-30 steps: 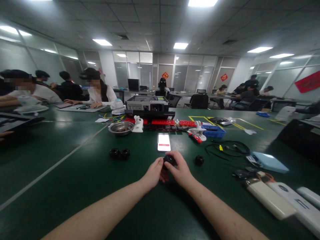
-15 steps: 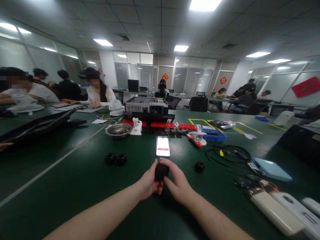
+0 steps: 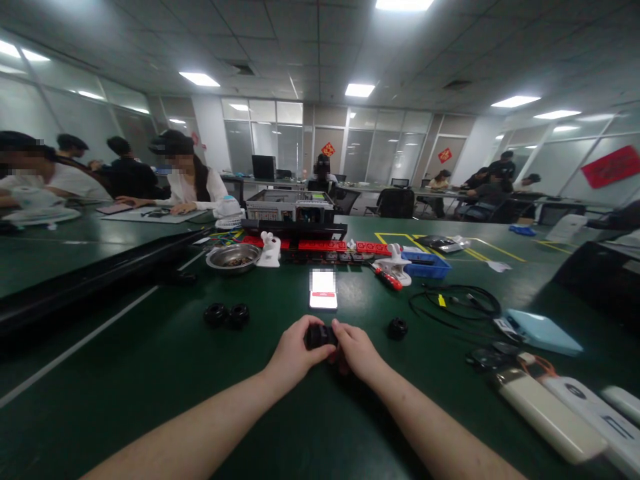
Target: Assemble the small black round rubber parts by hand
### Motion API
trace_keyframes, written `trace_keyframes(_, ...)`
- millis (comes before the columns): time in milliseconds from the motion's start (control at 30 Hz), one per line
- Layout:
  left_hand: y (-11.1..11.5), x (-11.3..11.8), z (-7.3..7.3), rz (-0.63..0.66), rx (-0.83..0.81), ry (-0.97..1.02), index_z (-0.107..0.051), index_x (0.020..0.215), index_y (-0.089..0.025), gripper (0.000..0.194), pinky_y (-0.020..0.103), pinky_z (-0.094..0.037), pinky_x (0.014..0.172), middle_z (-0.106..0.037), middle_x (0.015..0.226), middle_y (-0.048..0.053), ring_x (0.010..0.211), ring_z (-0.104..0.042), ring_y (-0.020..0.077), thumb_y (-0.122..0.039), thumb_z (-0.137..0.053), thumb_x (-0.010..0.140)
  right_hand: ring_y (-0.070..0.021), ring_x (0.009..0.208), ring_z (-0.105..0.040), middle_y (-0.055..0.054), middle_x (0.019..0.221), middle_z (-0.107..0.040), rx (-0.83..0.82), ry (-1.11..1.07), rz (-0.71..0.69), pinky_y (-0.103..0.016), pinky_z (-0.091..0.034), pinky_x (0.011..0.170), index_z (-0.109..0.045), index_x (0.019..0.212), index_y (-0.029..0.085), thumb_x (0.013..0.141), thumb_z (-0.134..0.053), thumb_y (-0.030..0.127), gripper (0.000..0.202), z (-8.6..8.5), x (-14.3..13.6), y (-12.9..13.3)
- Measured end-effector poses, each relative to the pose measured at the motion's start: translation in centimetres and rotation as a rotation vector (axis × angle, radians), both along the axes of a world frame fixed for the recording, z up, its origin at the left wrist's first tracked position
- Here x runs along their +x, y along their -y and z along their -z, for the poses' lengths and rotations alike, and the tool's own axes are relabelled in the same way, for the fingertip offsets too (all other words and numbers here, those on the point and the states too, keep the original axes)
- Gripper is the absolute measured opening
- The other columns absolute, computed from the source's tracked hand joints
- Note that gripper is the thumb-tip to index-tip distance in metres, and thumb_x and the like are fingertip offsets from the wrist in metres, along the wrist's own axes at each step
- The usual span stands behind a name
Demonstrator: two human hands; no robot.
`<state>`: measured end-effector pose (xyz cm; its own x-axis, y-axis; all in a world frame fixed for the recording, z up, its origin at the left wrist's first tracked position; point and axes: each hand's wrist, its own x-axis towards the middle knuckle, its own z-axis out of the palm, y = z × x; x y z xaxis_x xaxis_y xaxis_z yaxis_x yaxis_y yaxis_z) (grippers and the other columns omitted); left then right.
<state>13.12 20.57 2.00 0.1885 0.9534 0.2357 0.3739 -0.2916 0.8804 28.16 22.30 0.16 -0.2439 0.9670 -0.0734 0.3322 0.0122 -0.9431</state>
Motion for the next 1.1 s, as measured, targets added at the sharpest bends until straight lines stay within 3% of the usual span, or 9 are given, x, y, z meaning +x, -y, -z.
trace_keyframes(67,-0.1,-0.1,0.1,-0.006,0.004,0.016,-0.056,0.092,-0.019,0.031,0.031,-0.044,0.072,-0.06,0.088,0.004,0.083,-0.057,0.0203,-0.037,-0.061,0.067,-0.0101,0.039,-0.048,-0.001,0.055,-0.053,0.084,-0.013,-0.01,-0.02,-0.038,0.037,-0.051,0.08,0.013,0.085,-0.03,0.048,0.041,-0.2,-0.1,0.4)
trace_keyframes(167,-0.8,-0.2,0.6,0.025,-0.143,0.171,-0.056,0.092,-0.016,0.035,0.029,-0.046,0.065,-0.061,0.086,0.006,0.075,-0.059,0.019,-0.044,-0.053,0.072,-0.0143,0.067,-0.055,-0.006,0.082,-0.058,0.435,0.092,-0.019,-0.026,-0.046,0.059,-0.052,0.096,0.015,0.081,-0.045,0.03,0.023,-1.0,0.0,1.2)
trace_keyframes(333,-1.9,-0.1,1.4,0.05,-0.338,0.299,-0.054,0.084,-0.011,0.041,0.025,-0.044,0.048,-0.063,0.069,0.007,0.055,-0.06,0.0168,-0.05,-0.043,0.075,-0.0204,0.107,-0.042,-0.008,0.115,-0.047,0.812,0.226,-0.122,-0.037,-0.034,0.092,-0.044,0.114,0.02,0.073,-0.049,0.013,0.042,-1.8,0.3,2.0)
trace_keyframes(433,-1.7,-0.1,1.3,0.008,-0.281,0.29,-0.054,0.09,-0.013,0.034,0.027,-0.047,0.058,-0.063,0.082,0.007,0.068,-0.061,0.0172,-0.041,-0.054,0.071,-0.0208,0.105,-0.045,-0.009,0.116,-0.047,0.699,0.181,0.031,-0.037,-0.035,0.091,-0.037,0.12,0.018,0.075,-0.051,0.023,0.048,-1.5,0.3,1.7)
trace_keyframes(533,-1.1,-0.2,0.8,-0.003,-0.107,0.181,-0.054,0.096,-0.017,0.037,0.028,-0.046,0.071,-0.062,0.091,0.005,0.08,-0.059,0.0174,-0.029,-0.065,0.063,-0.0172,0.075,-0.056,-0.007,0.087,-0.06,0.371,0.123,0.133,-0.031,-0.045,0.068,-0.048,0.106,0.015,0.082,-0.04,0.04,0.035,-0.9,0.5,0.6)
trace_keyframes(667,-0.3,-0.2,0.3,0.029,0.046,0.004,-0.054,0.102,-0.022,0.042,0.03,-0.046,0.077,-0.06,0.099,0.003,0.089,-0.056,0.0185,-0.024,-0.066,0.062,-0.0104,0.038,-0.046,-0.002,0.05,-0.054,0.03,0.054,0.021,-0.021,-0.036,0.038,-0.053,0.076,0.012,0.084,-0.027,0.051,0.047,-0.1,0.8,-0.6)
trace_keyframes(833,-0.3,-0.3,0.4,0.053,0.064,-0.05,-0.053,0.109,-0.025,0.048,0.033,-0.043,0.082,-0.059,0.105,0.003,0.096,-0.053,0.02,-0.026,-0.066,0.062,-0.0096,0.036,-0.043,0.0,0.047,-0.05,-0.019,-0.021,-0.027,-0.02,-0.034,0.036,-0.05,0.075,0.013,0.084,-0.03,0.045,0.039,-0.3,0.7,-0.6)
trace_keyframes(933,-0.8,-0.3,0.5,0.033,-0.095,0.098,-0.057,0.101,-0.017,0.039,0.034,-0.044,0.079,-0.062,0.095,0.006,0.088,-0.057,0.0208,-0.038,-0.059,0.068,-0.0119,0.056,-0.05,-0.002,0.066,-0.054,0.228,0.014,-0.02,-0.022,-0.041,0.05,-0.051,0.088,0.014,0.079,-0.045,0.035,0.024,-1.2,0.7,0.3)
trace_keyframes(1100,-1.5,-0.3,0.5,0.09,-0.386,0.398,-0.058,0.081,-0.01,0.046,0.032,-0.048,0.066,-0.062,0.075,0.007,0.07,-0.059,0.0181,-0.053,-0.043,0.074,-0.0185,0.094,-0.047,-0.007,0.105,-0.049,0.767,0.313,-0.119,-0.032,-0.041,0.08,-0.047,0.107,0.02,0.07,-0.05,0.008,0.039,-2.9,0.3,2.5)
